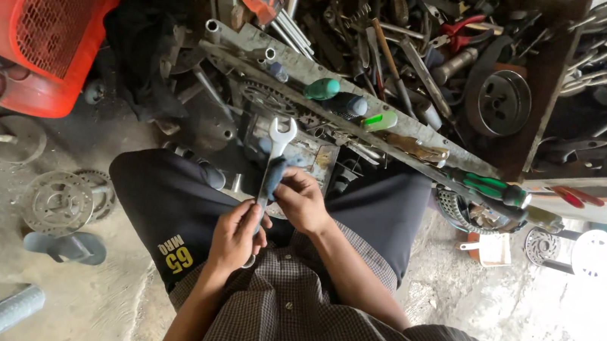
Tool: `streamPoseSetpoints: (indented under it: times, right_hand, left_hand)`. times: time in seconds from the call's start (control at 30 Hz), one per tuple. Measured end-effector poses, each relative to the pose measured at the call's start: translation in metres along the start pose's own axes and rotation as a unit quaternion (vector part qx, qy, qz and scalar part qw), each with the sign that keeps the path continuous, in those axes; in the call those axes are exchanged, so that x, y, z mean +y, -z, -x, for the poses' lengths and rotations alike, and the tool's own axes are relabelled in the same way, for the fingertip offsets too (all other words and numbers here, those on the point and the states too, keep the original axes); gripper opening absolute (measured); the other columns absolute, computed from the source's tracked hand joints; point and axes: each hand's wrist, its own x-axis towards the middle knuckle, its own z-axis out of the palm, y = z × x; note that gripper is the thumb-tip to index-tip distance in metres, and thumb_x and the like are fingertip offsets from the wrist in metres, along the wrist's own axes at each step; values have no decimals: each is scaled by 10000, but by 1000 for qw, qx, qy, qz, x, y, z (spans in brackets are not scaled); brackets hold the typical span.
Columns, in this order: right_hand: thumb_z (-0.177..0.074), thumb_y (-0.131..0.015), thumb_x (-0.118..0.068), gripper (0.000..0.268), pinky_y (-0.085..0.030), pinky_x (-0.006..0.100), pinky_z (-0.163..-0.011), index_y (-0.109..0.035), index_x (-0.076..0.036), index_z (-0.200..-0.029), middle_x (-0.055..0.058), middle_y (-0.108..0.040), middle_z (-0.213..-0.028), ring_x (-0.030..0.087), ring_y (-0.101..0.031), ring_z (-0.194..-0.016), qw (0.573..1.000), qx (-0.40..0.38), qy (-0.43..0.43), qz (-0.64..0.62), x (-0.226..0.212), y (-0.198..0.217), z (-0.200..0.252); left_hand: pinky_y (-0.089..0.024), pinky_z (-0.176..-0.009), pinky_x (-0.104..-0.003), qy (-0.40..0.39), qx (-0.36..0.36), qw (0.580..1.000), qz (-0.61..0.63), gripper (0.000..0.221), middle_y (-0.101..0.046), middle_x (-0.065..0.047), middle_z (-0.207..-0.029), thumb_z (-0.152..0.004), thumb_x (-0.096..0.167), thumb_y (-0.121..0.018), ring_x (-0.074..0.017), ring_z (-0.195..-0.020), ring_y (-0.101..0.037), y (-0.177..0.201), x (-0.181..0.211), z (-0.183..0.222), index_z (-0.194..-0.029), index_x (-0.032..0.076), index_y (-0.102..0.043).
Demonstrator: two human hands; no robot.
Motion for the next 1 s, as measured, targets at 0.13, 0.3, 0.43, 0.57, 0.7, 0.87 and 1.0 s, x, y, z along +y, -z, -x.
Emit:
streamPoseSetpoints:
  times: [0.13, 0.3, 0.43, 0.57, 0.7, 0.87, 1.0]
  right_hand:
    - [-1009, -654, 40, 202, -560, 371, -887, -605, -71, -1171, 77, -695, -1110, 202, -667, -998, 997, 26, 66, 5, 6, -12, -9]
    - [-1000, -663, 2, 234, -553, 330, -831, -579, -84, -1201, 54, -681, -1099, 167, -658, -946, 990, 90, 111, -19, -13, -32, -23]
    - [-1007, -686, -107, 182, -562, 364, -861, -606, -81, -1168, 61, -692, -1107, 193, -666, -969, 992, 82, 69, -61, -15, -14, -18]
    - [-956, -715, -356, 419, -543, 404, -971, -643, -54, -1238, 90, -713, -1173, 236, -671, -1069, 978, 33, -16, -203, -16, -4, -12]
    - [-990, -717, -423, 490, -530, 442, -1047, -635, -49, -1296, 108, -698, -1222, 262, -662, -1136, 952, 37, -39, -302, -16, 9, -10]
    - [-918, -724, -385, 516, -561, 441, -952, -617, -31, -1277, 138, -690, -1206, 267, -682, -1066, 980, 73, -34, -180, -57, -29, -13]
    - [-986, -715, -228, 350, -581, 389, -823, -578, -27, -1238, 110, -671, -1102, 223, -681, -927, 994, 82, 16, -66, -68, -25, -8]
  left_hand:
    - [-429, -366, -228, -33, 13, 997, -62, 252, -696, -52, -763, -1052, 203, -503, -81, -455, -587, -12, 9, 4, -1086, 11, -663]
    - [-471, -422, -221, -115, 27, 978, -173, 250, -703, -43, -768, -1097, 195, -523, -76, -483, -626, -10, -3, 9, -1041, -7, -658]
    - [-415, -347, -250, -17, -27, 995, -99, 288, -673, -46, -721, -1050, 216, -486, -98, -434, -594, -10, 11, 12, -1110, 5, -671]
    - [-363, -336, -247, 135, -158, 947, 243, 350, -588, -38, -687, -1084, 264, -459, -97, -389, -497, -3, -8, 11, -1113, -50, -613]
    - [-371, -353, -252, 199, -206, 890, 356, 349, -543, -31, -690, -1084, 271, -471, -97, -395, -466, 4, -25, 11, -1147, -61, -558]
    - [-352, -346, -243, 206, -273, 840, 421, 338, -554, -32, -712, -1102, 260, -471, -96, -401, -453, 15, -38, 16, -1161, -61, -561]
    - [-350, -340, -247, 207, -238, 904, 289, 360, -564, -42, -696, -1077, 262, -443, -94, -374, -445, 16, 1, 18, -1116, -64, -591]
